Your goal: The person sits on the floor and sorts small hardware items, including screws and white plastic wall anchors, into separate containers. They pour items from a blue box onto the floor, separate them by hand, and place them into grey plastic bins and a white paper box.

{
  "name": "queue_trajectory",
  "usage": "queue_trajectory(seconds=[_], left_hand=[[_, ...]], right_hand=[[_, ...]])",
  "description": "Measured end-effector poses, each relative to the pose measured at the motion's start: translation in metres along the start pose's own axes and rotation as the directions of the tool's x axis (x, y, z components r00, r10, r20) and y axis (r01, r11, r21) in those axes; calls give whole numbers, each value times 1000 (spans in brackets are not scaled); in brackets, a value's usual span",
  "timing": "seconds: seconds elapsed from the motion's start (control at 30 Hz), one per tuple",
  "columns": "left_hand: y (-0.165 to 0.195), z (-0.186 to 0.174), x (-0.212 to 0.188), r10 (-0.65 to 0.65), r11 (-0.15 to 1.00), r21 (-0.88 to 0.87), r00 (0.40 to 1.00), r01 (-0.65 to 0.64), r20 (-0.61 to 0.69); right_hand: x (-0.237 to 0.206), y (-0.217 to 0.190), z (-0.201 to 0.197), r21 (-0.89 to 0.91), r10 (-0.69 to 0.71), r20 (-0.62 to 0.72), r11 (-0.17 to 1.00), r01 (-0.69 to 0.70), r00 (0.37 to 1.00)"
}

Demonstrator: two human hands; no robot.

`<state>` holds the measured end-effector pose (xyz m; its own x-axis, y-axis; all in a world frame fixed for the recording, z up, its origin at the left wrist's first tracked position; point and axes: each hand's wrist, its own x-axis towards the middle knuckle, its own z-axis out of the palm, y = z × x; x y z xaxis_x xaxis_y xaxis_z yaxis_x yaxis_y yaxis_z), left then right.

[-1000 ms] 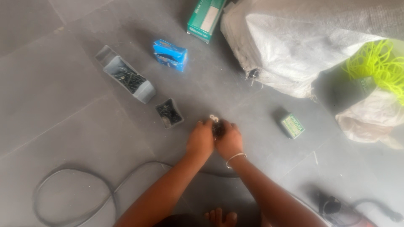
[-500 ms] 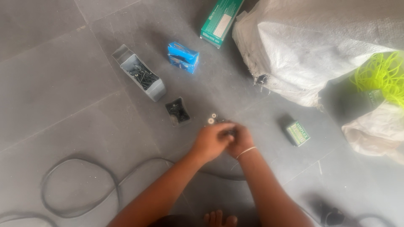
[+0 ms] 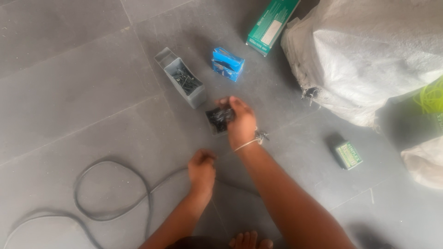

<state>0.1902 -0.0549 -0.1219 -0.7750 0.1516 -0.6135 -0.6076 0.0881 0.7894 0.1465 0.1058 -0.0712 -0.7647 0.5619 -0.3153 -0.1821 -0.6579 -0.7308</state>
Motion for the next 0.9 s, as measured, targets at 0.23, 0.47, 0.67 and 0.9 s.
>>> queue_trajectory(seconds=[0.23,0.47,0.67,0.9], left_hand=[[0,2,7,18,1000,2,1000,-18,26],[-10,26,8,440,563,580,807,-589,392],[10,66,7,38,349,802,862,-485,505],[18,75,11,98,364,785,859,-501,503]], right_hand=[[-4,-4,-12,-198,-13,201,979,53,979],[-43,-70,-135,-995,-4,-73,74,-73,997],[-89,-10,-154,-968,84,-174,-196,-155,981],[-42,-10,-122,-985,2,-154,75,-154,988]])
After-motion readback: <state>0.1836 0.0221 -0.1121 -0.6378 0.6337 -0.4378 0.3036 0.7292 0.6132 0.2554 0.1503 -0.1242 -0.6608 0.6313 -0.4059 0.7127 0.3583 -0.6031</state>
